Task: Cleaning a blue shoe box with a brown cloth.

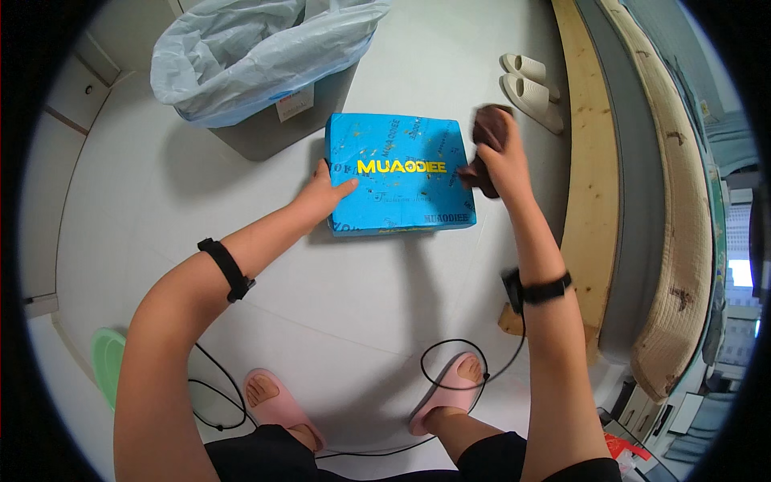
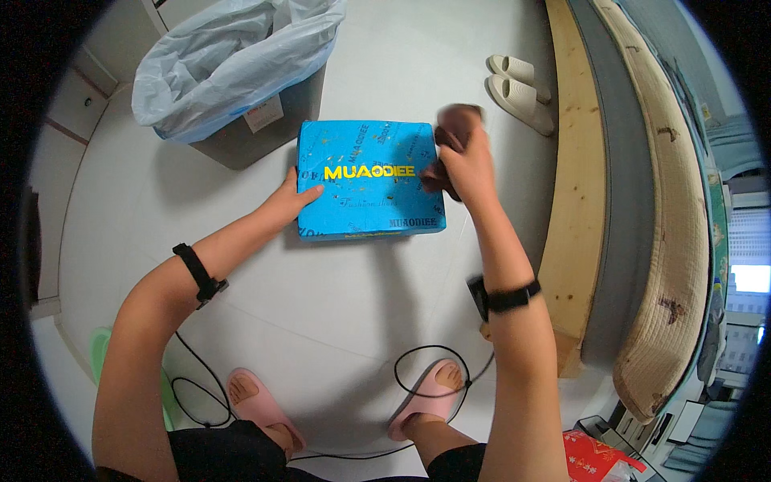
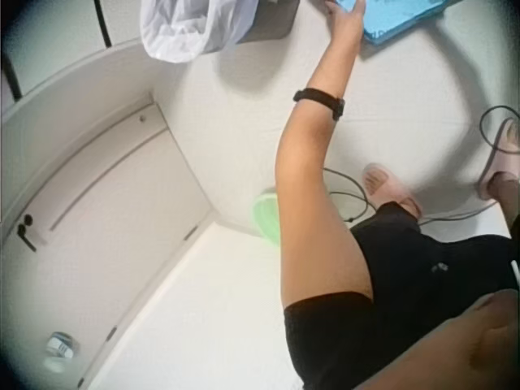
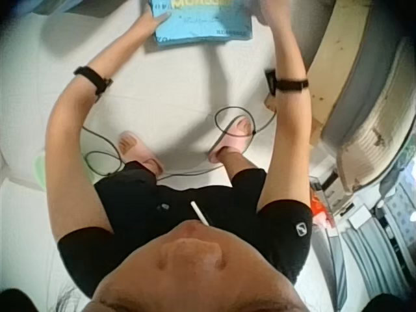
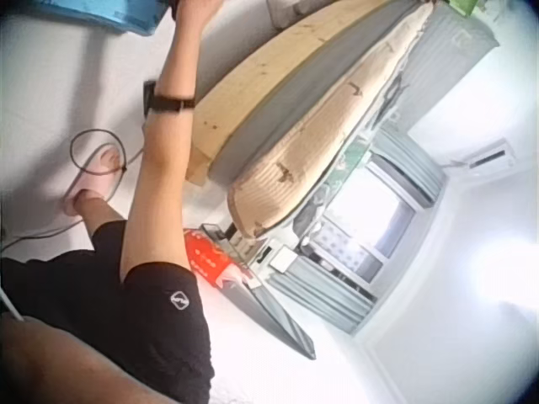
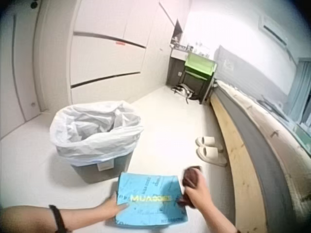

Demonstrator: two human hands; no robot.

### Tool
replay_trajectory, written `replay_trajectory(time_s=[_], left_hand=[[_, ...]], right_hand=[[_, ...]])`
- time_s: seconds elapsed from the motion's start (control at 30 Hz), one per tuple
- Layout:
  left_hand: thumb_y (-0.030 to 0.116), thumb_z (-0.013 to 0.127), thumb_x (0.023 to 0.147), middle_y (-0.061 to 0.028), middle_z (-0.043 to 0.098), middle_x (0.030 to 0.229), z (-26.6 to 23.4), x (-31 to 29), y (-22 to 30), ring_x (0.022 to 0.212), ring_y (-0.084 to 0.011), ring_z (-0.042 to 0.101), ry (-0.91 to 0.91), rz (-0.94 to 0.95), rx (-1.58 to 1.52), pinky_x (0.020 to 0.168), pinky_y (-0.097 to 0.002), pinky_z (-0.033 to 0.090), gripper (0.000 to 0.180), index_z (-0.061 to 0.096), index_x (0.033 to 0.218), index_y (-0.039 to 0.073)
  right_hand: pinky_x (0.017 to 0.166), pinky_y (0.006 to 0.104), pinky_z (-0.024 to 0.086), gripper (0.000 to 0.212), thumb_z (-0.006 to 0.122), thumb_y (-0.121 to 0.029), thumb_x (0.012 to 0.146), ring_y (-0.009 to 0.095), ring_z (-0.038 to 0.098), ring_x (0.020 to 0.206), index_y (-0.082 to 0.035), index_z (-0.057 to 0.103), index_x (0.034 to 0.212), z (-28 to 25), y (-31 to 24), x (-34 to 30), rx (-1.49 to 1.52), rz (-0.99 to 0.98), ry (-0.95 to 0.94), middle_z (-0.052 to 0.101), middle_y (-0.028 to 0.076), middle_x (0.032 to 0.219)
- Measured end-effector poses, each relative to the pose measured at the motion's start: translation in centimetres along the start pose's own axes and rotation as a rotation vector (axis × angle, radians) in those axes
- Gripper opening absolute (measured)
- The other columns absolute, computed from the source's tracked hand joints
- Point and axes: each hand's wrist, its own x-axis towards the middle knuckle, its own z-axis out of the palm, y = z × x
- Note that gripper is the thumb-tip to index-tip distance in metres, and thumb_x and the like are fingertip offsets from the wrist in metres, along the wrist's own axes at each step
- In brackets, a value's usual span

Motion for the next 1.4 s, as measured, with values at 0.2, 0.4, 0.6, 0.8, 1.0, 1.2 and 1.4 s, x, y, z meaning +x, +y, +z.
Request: replay_trajectory(time_s=[0.2, 0.4, 0.6, 0.8, 1.0, 1.2, 1.4], left_hand=[[0.017, 0.061, 0.09, -0.0269, 0.044, 0.133, 2.1, -2.0, -1.4, 0.123, -0.034, 0.048, 0.031, 0.011, -0.069, 0.1, -0.0395, 0.042, 0.073, 0.015, 0.141, -0.007], [0.015, 0.062, 0.09, -0.015, 0.041, 0.136, 3.0, -6.7, -2.5, 0.12, -0.0301, 0.048, -0.029, -0.161, -0.243, 0.086, -0.0588, 0.047, 0.066, 0.02, 0.14, 0.01], [0.017, 0.066, 0.085, -0.0144, 0.038, 0.14, 1.1, -7.0, -0.8, 0.125, -0.0357, 0.045, -0.172, -0.275, -0.367, 0.09, -0.0594, 0.047, 0.075, 0.016, 0.142, 0.016], [0.015, 0.065, 0.087, -0.017, 0.036, 0.142, 1.5, -5.6, -1.4, 0.129, -0.0368, 0.041, -0.213, -0.253, -0.374, 0.091, -0.0638, 0.046, 0.073, 0.015, 0.141, 0.008], [0.013, 0.064, 0.087, -0.0156, 0.037, 0.141, 1.3, -5.4, -2.0, 0.126, -0.0354, 0.045, -0.244, -0.268, -0.386, 0.084, -0.0589, 0.052, 0.072, 0.017, 0.141, 0.012], [0.014, 0.063, 0.088, -0.0151, 0.035, 0.142, 1.4, -5.4, -2.5, 0.129, -0.0361, 0.041, -0.215, -0.249, -0.365, 0.088, -0.0614, 0.048, 0.072, 0.016, 0.141, 0.013], [0.016, 0.06, 0.09, -0.0162, 0.047, 0.131, 2.1, -6.7, -1.1, 0.115, -0.0344, 0.055, -0.115, -0.243, -0.26, 0.085, -0.0551, 0.053, 0.062, 0.024, 0.141, 0.012]], right_hand=[[0.096, 0.0472, 0.045, 0.058, 0.067, -0.027, 0.073, 0.036, 0.052, 0.116, -0.022, 0.053, 0.129, 9.2, -1.3, 1.4, -0.599, 0.035, -0.122, 0.048, 0.015, 0.134], [0.088, 0.0474, 0.046, 0.055, 0.072, -0.011, 0.064, 0.036, 0.053, 0.109, -0.018, 0.06, 0.118, 11.9, -6.1, -6.5, -0.392, -0.378, -0.196, 0.051, 0.014, 0.126], [0.094, 0.0492, 0.04, 0.058, 0.077, -0.017, 0.065, 0.028, 0.047, 0.121, -0.025, 0.057, 0.119, 10.2, -6.9, -9.1, -0.467, -0.591, -0.479, 0.05, 0.007, 0.126], [0.09, 0.0492, 0.038, 0.052, 0.072, -0.019, 0.071, 0.026, 0.047, 0.118, -0.026, 0.057, 0.12, 6.2, -1.1, -3.6, -0.61, -0.283, -0.195, 0.052, 0.003, 0.127], [0.087, 0.0518, 0.041, 0.062, 0.077, -0.017, 0.063, 0.033, 0.047, 0.114, -0.027, 0.057, 0.121, 7.9, -3.5, -10.2, -0.577, -0.197, -0.295, 0.048, 0.004, 0.129], [0.085, 0.0501, 0.04, 0.062, 0.077, -0.015, 0.061, 0.03, 0.048, 0.114, -0.027, 0.057, 0.119, 7.1, -5.3, -12.6, -0.507, -0.469, -0.409, 0.05, 0.003, 0.125], [0.081, 0.0486, 0.043, 0.057, 0.071, -0.009, 0.068, 0.03, 0.05, 0.108, -0.028, 0.056, 0.119, 3.3, 1.1, -6.8, -0.677, -0.272, -0.235, 0.051, 0.002, 0.122]])
